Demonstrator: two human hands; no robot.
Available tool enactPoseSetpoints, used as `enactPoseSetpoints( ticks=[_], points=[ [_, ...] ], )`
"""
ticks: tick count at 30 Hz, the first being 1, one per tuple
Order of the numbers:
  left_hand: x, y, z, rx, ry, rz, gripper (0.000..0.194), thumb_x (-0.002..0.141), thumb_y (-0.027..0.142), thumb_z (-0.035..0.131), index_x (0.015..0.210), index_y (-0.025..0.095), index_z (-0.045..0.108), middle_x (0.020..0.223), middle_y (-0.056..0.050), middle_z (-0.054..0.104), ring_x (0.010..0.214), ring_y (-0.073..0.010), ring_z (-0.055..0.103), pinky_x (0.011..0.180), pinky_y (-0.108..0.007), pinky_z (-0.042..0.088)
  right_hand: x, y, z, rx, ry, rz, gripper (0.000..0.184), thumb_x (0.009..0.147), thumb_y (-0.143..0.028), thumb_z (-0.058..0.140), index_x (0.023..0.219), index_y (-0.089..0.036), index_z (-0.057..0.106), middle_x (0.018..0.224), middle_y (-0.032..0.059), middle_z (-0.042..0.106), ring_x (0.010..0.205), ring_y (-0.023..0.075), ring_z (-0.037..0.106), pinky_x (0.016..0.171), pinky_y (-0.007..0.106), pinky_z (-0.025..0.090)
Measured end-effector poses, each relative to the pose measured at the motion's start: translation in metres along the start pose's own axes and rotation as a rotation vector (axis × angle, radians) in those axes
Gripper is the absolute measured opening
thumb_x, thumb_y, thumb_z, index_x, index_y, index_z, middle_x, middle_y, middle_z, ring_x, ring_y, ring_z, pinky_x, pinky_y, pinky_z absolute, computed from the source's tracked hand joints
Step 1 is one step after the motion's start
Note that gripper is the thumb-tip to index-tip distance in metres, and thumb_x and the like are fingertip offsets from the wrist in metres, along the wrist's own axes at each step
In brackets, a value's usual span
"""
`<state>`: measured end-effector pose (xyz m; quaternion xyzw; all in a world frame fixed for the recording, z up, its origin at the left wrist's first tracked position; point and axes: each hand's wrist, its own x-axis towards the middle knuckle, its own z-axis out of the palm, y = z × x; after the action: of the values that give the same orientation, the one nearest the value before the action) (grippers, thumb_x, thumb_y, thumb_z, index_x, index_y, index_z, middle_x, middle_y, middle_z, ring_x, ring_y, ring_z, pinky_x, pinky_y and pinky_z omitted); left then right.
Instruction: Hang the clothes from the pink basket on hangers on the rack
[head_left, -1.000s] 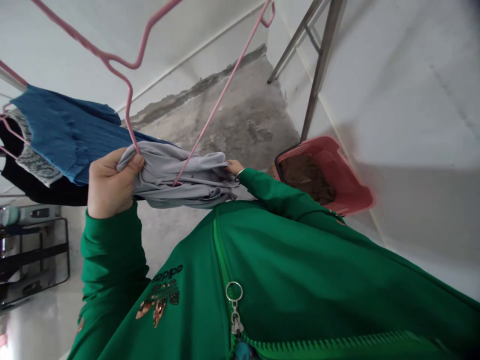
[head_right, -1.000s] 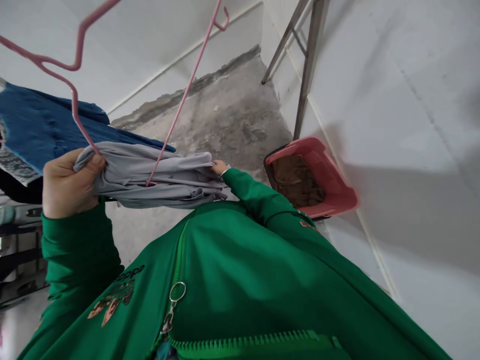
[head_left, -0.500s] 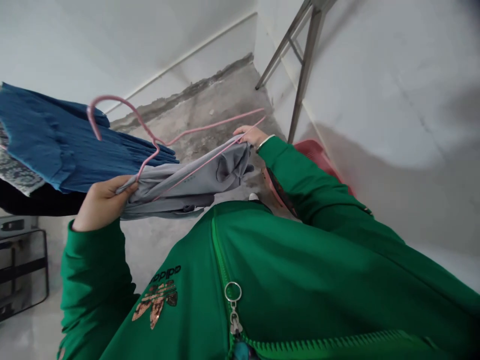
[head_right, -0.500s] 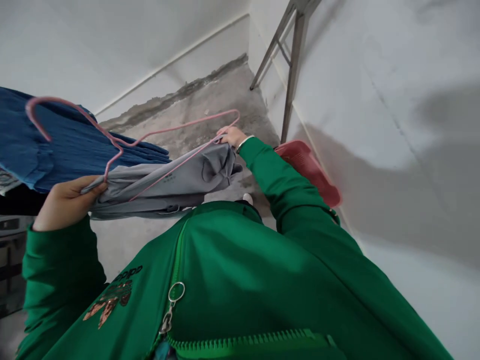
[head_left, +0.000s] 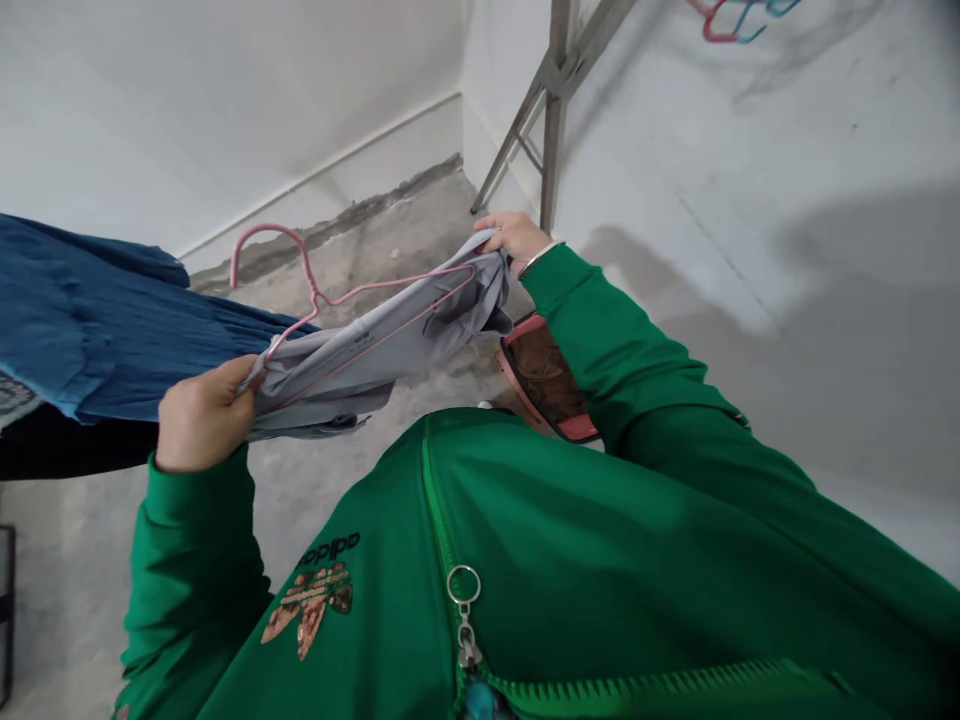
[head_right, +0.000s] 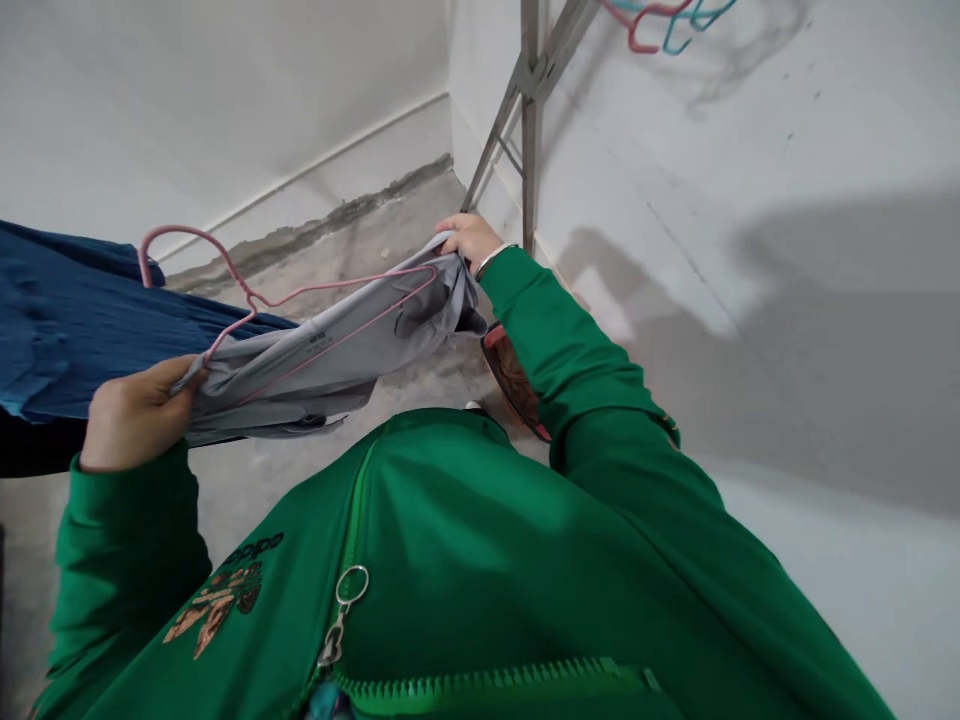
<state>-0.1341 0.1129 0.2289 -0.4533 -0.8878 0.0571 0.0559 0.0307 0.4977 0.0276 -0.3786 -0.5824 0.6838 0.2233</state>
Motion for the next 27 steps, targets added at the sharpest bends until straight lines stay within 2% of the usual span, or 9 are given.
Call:
enactPoseSetpoints(
  ticks=[5, 8, 11, 14, 17, 19, 21, 24, 27],
  points=[
    [0.0, 0.026, 0.006, 0.349, 0.116, -0.035, 0.018, 0.08, 0.026, 0.042, 0.078, 0.023, 0.06, 0.071, -0.005, 0.063, 0.061, -0.0215, 0.054, 0.049, -0.03, 0.015, -0.002, -0.008, -0.008, -0.137, 0.083, -0.083, 0.028, 0.064, -0.016, 0.069, 0.091, -0.02, 0.06, 0.077, 0.0021, 0.063, 0.081, 0.0195, 0.063, 0.081, 0.035, 0.054],
    [0.002, 0.03, 0.012, 0.397, 0.189, -0.127, 0.015, 0.08, 0.022, 0.042, 0.079, 0.022, 0.057, 0.071, -0.006, 0.06, 0.059, -0.02, 0.048, 0.05, -0.03, 0.011, -0.012, -0.015, -0.006, -0.233, 0.147, -0.114, 0.033, 0.066, -0.013, 0.067, 0.097, -0.018, 0.058, 0.087, 0.0045, 0.062, 0.091, 0.0217, 0.061, 0.085, 0.037, 0.052],
    [0.006, 0.03, 0.016, 0.343, 0.225, -0.199, 0.015, 0.08, 0.021, 0.043, 0.083, 0.02, 0.057, 0.071, -0.006, 0.055, 0.055, -0.0171, 0.039, 0.052, -0.03, 0.009, -0.036, -0.021, -0.001, -0.19, 0.16, -0.134, 0.04, 0.068, -0.012, 0.063, 0.107, -0.018, 0.054, 0.096, 0.0052, 0.061, 0.096, 0.0213, 0.061, 0.086, 0.036, 0.052],
    [0.009, 0.029, 0.017, 0.241, 0.253, -0.256, 0.016, 0.08, 0.021, 0.043, 0.083, 0.02, 0.059, 0.068, -0.004, 0.047, 0.052, -0.0142, 0.024, 0.053, -0.03, 0.009, -0.077, -0.017, 0.008, 0.044, -0.035, -0.124, 0.036, 0.075, -0.018, 0.058, 0.11, -0.02, 0.053, 0.098, 0.0044, 0.063, 0.095, 0.019, 0.062, 0.081, 0.034, 0.055],
    [0.008, 0.028, 0.017, 0.165, 0.324, -0.298, 0.018, 0.082, 0.021, 0.042, 0.078, 0.02, 0.059, 0.065, -0.003, 0.04, 0.053, -0.0144, 0.017, 0.053, -0.031, 0.009, -0.116, -0.001, 0.023, 0.292, -0.318, 0.08, 0.02, 0.077, -0.023, 0.052, 0.096, -0.017, 0.057, 0.085, 0.0067, 0.066, 0.078, 0.0175, 0.065, 0.065, 0.03, 0.058],
    [0.006, 0.027, 0.017, 0.131, 0.37, -0.278, 0.019, 0.081, 0.019, 0.042, 0.076, 0.02, 0.06, 0.063, -0.002, 0.035, 0.053, -0.0145, 0.015, 0.053, -0.031, 0.009, -0.13, 0.013, 0.035, 0.333, -0.436, 0.225, 0.008, 0.074, -0.021, 0.053, 0.081, -0.017, 0.055, 0.069, 0.0051, 0.063, 0.06, 0.0138, 0.06, 0.052, 0.024, 0.053],
    [0.004, 0.026, 0.017, 0.12, 0.398, -0.243, 0.018, 0.078, 0.015, 0.043, 0.077, 0.02, 0.06, 0.062, -0.001, 0.032, 0.053, -0.0141, 0.012, 0.053, -0.031, 0.01, -0.13, 0.023, 0.045, 0.211, -0.448, 0.273, 0.005, 0.072, -0.02, 0.055, 0.07, -0.018, 0.05, 0.054, 0.0003, 0.055, 0.043, 0.009, 0.047, 0.039, 0.019, 0.041],
    [0.0, 0.026, 0.016, 0.108, 0.402, -0.197, 0.016, 0.073, 0.012, 0.047, 0.076, 0.02, 0.059, 0.062, 0.0, 0.028, 0.054, -0.0131, 0.007, 0.054, -0.031, 0.011, -0.113, 0.028, 0.048, -0.046, -0.348, 0.2, 0.013, 0.072, -0.02, 0.053, 0.06, -0.02, 0.047, 0.043, -0.0033, 0.046, 0.033, 0.0069, 0.03, 0.033, 0.02, 0.027],
    [-0.003, 0.028, 0.013, 0.092, 0.419, -0.206, 0.014, 0.069, 0.01, 0.049, 0.073, 0.02, 0.058, 0.062, 0.0, 0.027, 0.054, -0.0125, 0.007, 0.055, -0.031, 0.011, -0.092, 0.023, 0.04, -0.221, -0.289, 0.098, 0.011, 0.064, -0.015, 0.057, 0.057, -0.02, 0.052, 0.045, -0.0009, 0.051, 0.041, 0.0114, 0.043, 0.042, 0.023, 0.036]
  ],
)
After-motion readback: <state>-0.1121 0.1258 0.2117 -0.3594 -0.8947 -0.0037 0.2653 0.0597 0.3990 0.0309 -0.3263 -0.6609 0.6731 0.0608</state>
